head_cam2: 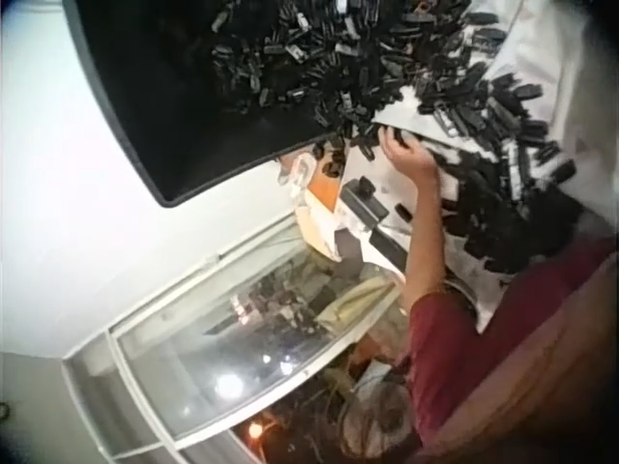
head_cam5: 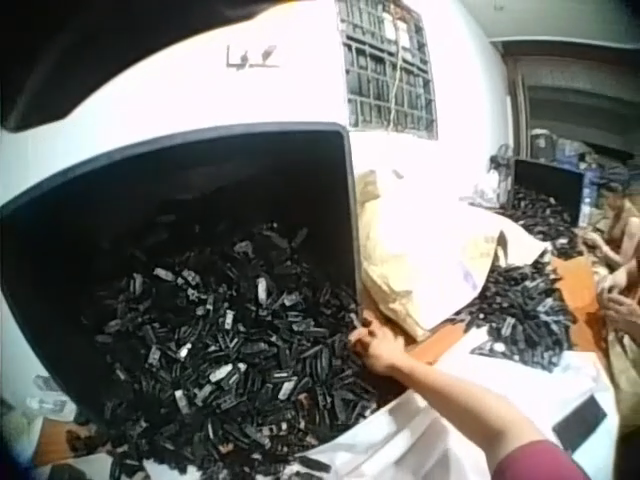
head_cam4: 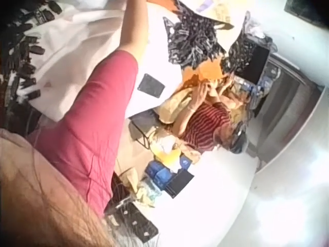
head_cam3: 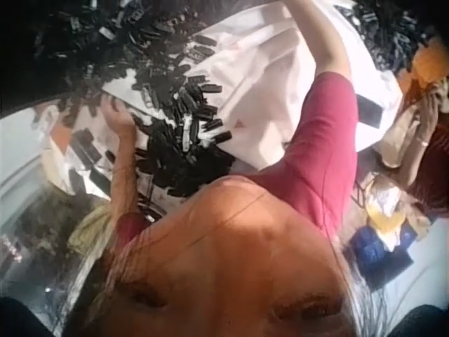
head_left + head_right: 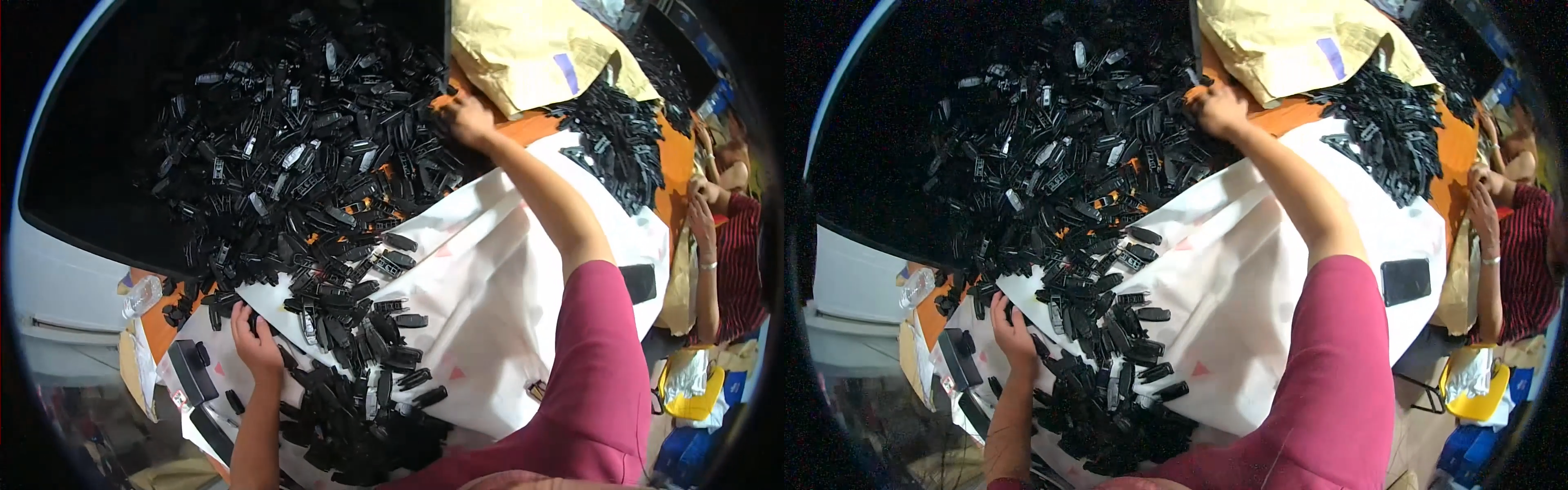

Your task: Sorting and inspecting small black plastic components on a workbench.

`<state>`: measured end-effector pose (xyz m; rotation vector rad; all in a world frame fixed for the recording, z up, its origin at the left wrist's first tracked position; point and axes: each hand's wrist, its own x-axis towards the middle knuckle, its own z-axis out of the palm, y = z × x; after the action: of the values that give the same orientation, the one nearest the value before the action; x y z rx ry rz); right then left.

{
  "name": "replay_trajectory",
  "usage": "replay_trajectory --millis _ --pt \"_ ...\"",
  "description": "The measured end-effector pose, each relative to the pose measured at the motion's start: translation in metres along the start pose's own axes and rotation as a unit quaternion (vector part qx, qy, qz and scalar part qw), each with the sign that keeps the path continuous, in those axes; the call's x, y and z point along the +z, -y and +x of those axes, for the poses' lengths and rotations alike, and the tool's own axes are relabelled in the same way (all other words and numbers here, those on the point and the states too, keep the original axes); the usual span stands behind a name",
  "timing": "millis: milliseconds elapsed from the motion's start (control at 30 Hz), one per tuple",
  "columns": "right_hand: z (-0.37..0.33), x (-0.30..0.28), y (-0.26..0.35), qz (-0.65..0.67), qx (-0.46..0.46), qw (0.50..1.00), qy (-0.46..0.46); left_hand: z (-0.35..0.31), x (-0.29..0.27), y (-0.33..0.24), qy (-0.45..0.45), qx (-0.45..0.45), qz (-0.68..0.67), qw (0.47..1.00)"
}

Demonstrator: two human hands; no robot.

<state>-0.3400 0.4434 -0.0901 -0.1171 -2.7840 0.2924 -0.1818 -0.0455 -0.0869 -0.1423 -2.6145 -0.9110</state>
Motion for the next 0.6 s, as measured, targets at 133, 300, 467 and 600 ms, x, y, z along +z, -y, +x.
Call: replay_trajectory --millis 133,300,467,600 --pt "-0.031 -0.014 0.052 0.243 0.015 0.969 0.053 0.001 -0.004 -0.002 0.0 -0.024 0.014 1.0" --pt "-0.022 -0.036 -0.006 0.171 0.055 0.982 -0.061 0.001 0.001 -0.002 -0.008 0.013 0.039 0.999" --pt "-0.013 -0.001 -0.022 0.009 0.17 0.982 0.085 -0.005 -0.002 -0.006 -0.02 -0.003 0.04 0.999" --pt "-0.042 -0.025 0.027 0.341 0.094 0.919 0.174 -0.009 -0.007 -0.004 -0.025 -0.017 0.044 0.999"
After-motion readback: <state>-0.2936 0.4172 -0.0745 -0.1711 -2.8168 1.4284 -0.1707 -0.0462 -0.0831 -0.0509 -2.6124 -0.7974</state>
